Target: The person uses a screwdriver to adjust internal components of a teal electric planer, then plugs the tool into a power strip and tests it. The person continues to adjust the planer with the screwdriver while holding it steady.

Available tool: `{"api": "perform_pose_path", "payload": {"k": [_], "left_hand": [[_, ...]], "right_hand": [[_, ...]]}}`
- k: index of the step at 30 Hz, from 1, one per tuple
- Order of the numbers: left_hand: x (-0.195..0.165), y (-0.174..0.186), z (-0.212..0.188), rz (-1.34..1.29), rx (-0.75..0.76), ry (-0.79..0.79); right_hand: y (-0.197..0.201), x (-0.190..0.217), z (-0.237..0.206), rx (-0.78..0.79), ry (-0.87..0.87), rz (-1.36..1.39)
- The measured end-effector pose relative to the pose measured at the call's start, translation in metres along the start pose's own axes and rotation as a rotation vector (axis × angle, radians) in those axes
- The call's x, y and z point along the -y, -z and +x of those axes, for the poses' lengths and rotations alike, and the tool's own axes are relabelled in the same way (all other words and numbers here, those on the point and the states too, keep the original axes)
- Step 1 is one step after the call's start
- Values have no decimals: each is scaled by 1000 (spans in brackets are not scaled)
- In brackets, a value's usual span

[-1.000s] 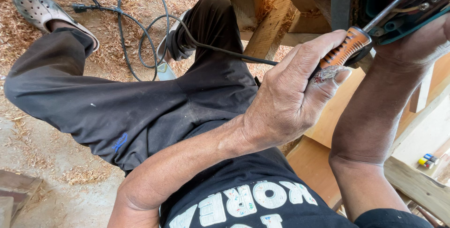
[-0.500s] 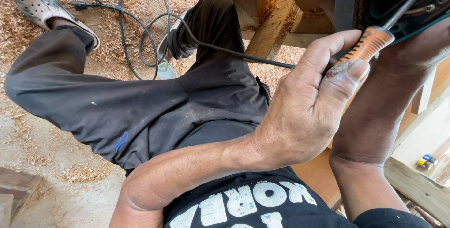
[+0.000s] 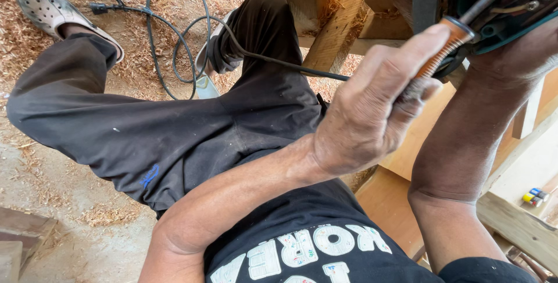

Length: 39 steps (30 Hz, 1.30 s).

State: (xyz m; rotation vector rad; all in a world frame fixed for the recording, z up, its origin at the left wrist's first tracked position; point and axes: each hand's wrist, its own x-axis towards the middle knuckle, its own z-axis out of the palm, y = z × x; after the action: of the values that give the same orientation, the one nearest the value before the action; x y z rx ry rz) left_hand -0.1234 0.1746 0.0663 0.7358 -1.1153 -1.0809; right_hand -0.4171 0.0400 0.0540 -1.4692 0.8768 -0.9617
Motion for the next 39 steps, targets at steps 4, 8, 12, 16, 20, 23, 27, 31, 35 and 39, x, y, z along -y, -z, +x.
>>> {"api": "perform_pose_path", "payload": {"k": [4,8,12,16,20,23,27,31,35,39], "left_hand": [[-3,10,-2,20,3,20],[-8,15,-4,91,55,48],[-9,12,-4,60,60,50],[-6,9,-2,50,56,52],[-6,10,-1,98,52,11],[-8,10,1,172,68,-24],[-11,15,1,310,84,-90],[-13,17,3,385,84,-101],[-23,17,8,632,120,-138],[-44,16,12,922,194,-167]], "right_hand": [[1,-2,0,-5,-2,7],[1,0,1,-9,-6,10],[0,2,1,-10,-7,7],[1,0,0,-17,-8,3],[0,1,0,-25,-9,-6],[-3,4,2,-36,-13,-13],[-3,3,2,-48,1,-20],[-19,7,-3,-84,13,-58],[-88,48,-1,-188,24,-172],[-197,105,-12,-351,-78,-383]]}}
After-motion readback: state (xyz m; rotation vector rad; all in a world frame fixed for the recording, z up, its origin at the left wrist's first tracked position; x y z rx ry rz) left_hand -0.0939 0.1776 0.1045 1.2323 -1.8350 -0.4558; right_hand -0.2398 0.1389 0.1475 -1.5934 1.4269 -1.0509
